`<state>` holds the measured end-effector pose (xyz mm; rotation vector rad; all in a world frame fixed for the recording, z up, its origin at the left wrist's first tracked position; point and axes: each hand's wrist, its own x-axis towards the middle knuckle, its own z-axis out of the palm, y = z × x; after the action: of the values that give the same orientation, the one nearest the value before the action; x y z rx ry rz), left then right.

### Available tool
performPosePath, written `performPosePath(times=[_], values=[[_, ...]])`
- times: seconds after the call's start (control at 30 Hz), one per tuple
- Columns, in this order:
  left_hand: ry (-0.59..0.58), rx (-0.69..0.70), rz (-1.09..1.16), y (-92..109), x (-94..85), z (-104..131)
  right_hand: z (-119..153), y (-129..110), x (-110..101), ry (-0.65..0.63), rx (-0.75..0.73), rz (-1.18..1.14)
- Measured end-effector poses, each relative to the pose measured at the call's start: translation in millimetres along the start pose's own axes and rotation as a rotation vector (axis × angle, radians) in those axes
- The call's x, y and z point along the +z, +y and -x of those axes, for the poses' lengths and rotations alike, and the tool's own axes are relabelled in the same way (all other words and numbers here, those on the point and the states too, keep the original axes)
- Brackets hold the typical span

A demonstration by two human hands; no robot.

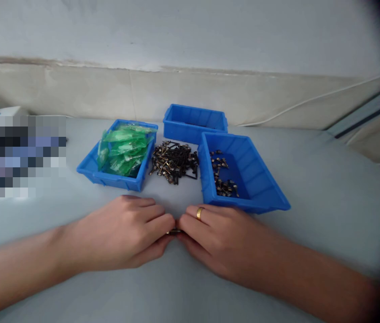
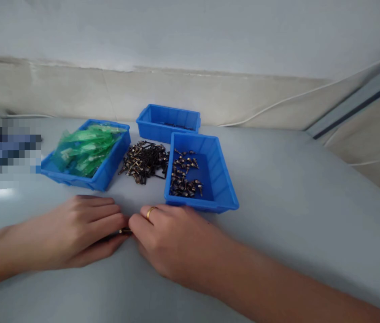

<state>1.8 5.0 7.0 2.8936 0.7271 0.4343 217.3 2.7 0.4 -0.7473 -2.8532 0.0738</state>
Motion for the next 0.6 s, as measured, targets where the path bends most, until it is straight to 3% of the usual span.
performPosePath(times=[0.6], values=[[0.009, -0.002, -0.012, -0.5, 0.7, 1.4, 0.0, 1.0, 0.1, -0.003, -0.058, 0.039]])
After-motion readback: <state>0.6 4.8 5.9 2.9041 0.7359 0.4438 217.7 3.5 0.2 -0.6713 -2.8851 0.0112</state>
